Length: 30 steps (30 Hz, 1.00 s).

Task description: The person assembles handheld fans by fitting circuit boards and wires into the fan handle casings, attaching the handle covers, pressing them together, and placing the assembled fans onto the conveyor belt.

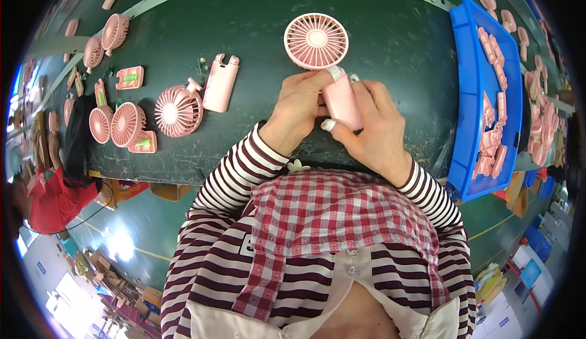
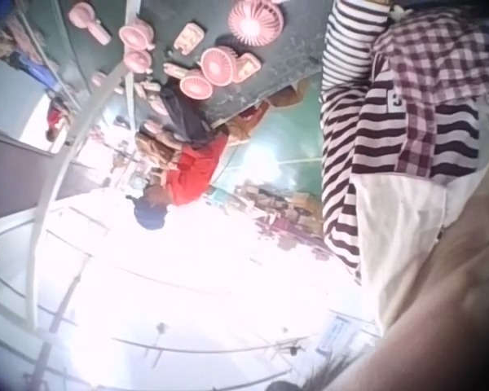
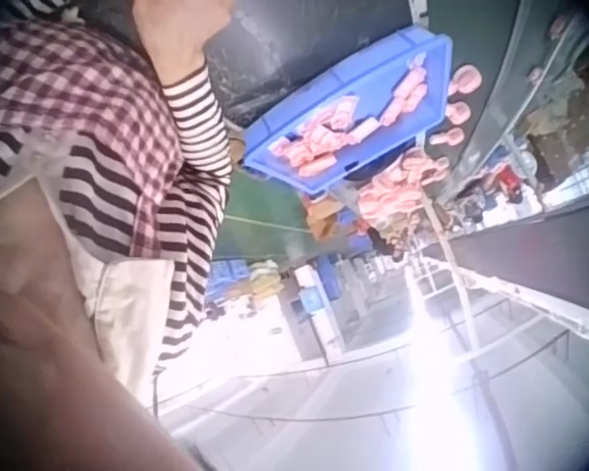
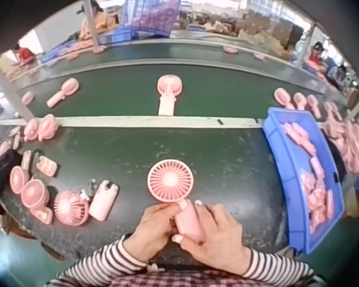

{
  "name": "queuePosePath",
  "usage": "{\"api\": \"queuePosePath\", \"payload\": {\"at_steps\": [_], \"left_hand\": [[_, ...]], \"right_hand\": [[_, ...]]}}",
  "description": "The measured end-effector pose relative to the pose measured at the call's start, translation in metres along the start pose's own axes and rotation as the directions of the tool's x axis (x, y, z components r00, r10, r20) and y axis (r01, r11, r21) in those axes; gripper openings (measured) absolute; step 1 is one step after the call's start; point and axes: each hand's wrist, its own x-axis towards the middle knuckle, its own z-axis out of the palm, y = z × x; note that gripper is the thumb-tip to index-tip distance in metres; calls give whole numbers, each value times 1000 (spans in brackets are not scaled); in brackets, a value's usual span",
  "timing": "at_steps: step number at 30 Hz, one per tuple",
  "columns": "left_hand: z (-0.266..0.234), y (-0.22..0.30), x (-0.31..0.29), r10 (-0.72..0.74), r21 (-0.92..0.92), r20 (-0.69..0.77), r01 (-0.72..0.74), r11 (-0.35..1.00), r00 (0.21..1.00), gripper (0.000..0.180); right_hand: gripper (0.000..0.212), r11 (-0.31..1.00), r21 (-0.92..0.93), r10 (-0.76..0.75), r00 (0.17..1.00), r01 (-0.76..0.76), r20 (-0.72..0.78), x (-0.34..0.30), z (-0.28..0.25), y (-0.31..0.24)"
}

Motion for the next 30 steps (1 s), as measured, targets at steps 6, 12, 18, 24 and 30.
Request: {"api": "queuePosePath", "payload": {"at_steps": [6, 12, 18, 24, 30], "left_hand": [[1, 1, 0, 8, 29, 14, -9, 1000, 1000, 28], [1, 1, 0, 36, 36, -20, -35, 999, 999, 27], [3, 3, -2, 69, 40, -17, -68, 997, 997, 27], [3, 3, -3, 73, 2, -6, -73, 997, 997, 26], [1, 1, -2, 79, 0, -6, -79, 997, 997, 27]], "right_hand": [[62, 1000, 13, -25, 999, 25, 35, -3, -2, 2], [66, 996, -69, 55, 994, -49, 98, -12, 2, 0], [61, 991, -131, 32, 998, -24, 57, -12, 3, -2], [57, 978, -209, 21, 998, -9, 53, -11, 0, -8], [59, 973, -230, -17, 997, 33, 71, -13, 0, -7]]}}
